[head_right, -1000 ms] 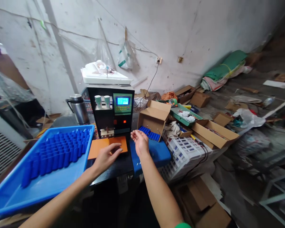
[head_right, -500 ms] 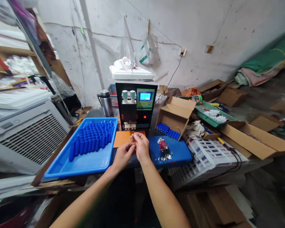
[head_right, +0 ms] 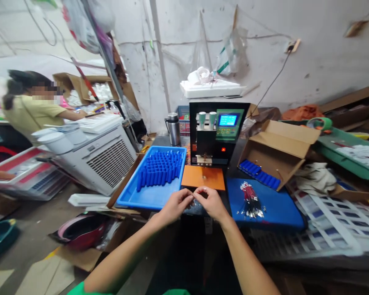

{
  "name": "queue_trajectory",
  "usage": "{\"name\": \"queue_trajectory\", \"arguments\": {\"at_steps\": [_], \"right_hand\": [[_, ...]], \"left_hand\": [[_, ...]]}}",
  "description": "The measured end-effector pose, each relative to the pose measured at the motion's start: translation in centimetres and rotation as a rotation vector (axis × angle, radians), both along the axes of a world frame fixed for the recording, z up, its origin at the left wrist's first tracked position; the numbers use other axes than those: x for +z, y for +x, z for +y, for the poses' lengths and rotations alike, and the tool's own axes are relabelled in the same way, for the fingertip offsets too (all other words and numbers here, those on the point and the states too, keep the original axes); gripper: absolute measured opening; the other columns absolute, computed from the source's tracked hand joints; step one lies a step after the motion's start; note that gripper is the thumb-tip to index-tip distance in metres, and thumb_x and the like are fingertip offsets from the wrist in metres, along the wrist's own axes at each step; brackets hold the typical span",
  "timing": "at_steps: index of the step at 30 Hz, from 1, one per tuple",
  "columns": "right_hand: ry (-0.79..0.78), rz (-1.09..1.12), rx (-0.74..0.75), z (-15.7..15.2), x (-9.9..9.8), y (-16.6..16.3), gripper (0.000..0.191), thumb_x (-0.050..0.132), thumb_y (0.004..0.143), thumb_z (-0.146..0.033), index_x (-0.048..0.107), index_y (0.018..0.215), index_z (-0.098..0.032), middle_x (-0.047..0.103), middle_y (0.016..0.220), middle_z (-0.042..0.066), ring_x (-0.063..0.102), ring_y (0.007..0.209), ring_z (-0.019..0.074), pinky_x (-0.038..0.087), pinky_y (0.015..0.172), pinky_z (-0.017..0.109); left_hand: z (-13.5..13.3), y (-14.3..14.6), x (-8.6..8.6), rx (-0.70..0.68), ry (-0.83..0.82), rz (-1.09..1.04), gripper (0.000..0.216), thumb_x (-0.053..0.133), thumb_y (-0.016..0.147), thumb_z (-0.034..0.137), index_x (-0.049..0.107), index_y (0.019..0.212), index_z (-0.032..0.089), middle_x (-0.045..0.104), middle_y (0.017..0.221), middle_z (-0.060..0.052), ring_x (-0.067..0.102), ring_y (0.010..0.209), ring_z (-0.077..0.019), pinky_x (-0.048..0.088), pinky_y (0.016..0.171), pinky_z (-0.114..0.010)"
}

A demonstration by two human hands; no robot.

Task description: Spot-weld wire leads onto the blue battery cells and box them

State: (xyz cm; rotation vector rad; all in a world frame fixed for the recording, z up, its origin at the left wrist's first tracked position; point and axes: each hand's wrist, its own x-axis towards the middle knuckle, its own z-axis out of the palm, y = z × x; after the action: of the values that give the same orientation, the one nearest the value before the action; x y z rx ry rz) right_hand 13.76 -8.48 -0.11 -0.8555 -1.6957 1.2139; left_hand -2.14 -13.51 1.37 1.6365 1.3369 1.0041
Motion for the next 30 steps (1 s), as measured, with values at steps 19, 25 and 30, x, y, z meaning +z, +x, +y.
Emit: {"name": "queue_trajectory", "arguments": {"at_steps": [19,25,30], "right_hand": [[-0.125,0.059,-0.091,-2.2,-1.6,0.2,0.037,0.067,0.075,-0.056,0.061,0.069,-0.02,0.066,0.066,0.006,0.063,0.065,0.0213,0.051,0.064,0.031],[-0.174,0.112,-0.154,-1.9,-2.6,2.8,0.032,0.067,0.076,-0.05,0.06,0.071,-0.019,0.067,0.066,0.005,0.064,0.064,0.0203,0.05,0.064,0.031],[-0.18,0.228,-0.279,0.6,-2.5,4.8,0.029,0.067,0.076,-0.046,0.059,0.069,-0.019,0.066,0.064,0.004,0.063,0.064,0.019,0.05,0.066,0.03]], "left_hand": [[0.6,-15.2,1.3,0.727,-0.291,1.155,0.031,0.054,0.085,0.025,0.053,0.113,0.013,0.069,0.1,-0.021,0.067,0.096,-0.032,0.048,0.082,-0.039],[0.2,-15.8,1.3,0.772,-0.176,1.118,0.036,0.049,0.084,0.025,0.054,0.116,0.008,0.07,0.095,-0.021,0.068,0.092,-0.0339,0.049,0.08,-0.04],[3.1,-12.7,2.3,0.568,0.123,0.605,0.046,0.055,0.08,0.045,0.063,0.112,0.012,0.072,0.093,-0.011,0.067,0.087,-0.0271,0.052,0.08,-0.038]]}}
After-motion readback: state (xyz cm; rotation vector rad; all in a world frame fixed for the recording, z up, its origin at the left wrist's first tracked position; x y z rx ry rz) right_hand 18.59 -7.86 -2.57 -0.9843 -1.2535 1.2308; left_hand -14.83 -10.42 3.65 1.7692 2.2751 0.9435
